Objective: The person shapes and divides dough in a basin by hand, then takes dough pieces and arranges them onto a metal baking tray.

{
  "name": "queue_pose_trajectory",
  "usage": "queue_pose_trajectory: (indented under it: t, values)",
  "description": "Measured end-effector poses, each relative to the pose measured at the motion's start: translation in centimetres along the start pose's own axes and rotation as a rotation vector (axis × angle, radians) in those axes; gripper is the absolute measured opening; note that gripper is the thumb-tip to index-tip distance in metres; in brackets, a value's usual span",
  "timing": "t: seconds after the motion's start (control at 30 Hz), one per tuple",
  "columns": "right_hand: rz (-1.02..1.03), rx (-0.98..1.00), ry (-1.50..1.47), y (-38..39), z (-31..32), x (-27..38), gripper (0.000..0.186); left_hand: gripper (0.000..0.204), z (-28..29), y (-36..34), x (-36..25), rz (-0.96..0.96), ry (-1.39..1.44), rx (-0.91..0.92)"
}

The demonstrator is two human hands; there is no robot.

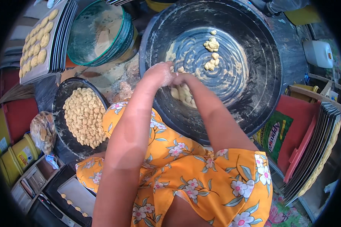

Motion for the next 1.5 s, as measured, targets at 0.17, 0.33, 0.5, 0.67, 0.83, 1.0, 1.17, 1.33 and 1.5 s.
queue_pose_trajectory:
  t: [0.17,0.33,0.5,0.67,0.83,1.0,1.17,1.33,1.5]
  values:
    - [-0.068,0.252,-0.371,7.3,1.1,2.3,0.051,0.055,0.5,2.9,2.8,0.113,0.005,-0.07]
    - [-0.277,-0.997,-0.262,5.6,-0.4,0.8,0.056,0.055,0.2,1.1,1.0,0.044,-0.006,-0.025]
    - [-0.046,-0.828,0.175,2.9,0.0,3.0,0.046,0.054,-0.2,0.3,-0.4,-0.089,0.004,-0.038]
    - [-0.211,-0.759,0.218,6.9,-0.1,-3.2,0.049,0.054,-0.1,1.6,1.4,0.041,-0.016,-0.036]
    - [-0.23,-0.596,0.058,10.7,-8.2,-1.9,0.056,0.056,-0.3,1.0,0.9,0.042,-0.016,-0.027]
    - [-0.252,-0.207,0.045,12.7,-9.5,-6.1,0.072,0.057,-1.0,1.3,0.4,0.042,-0.036,0.038]
    - [-0.522,-0.339,-0.212,15.8,-11.5,-8.1,0.076,0.058,-0.9,1.9,0.9,0.057,-0.04,0.015]
    - [-0.442,-0.509,-0.158,14.4,-13.3,-6.7,0.077,0.056,-0.5,1.7,-0.7,0.045,-0.055,0.007]
    - [-0.142,-0.159,-0.716,15.5,-11.6,-11.0,0.049,0.057,-0.4,3.0,-0.2,0.045,-0.013,-0.021]
Point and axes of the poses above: each hand's wrist, its own y-axis away from the middle knuckle, its own z-axis out of the back of the hand, x = y × z, the point moved 2 cm from there along -y, towards the middle knuckle, and after that the axes turned 8 degrees about -z, right-handed, at the moved point
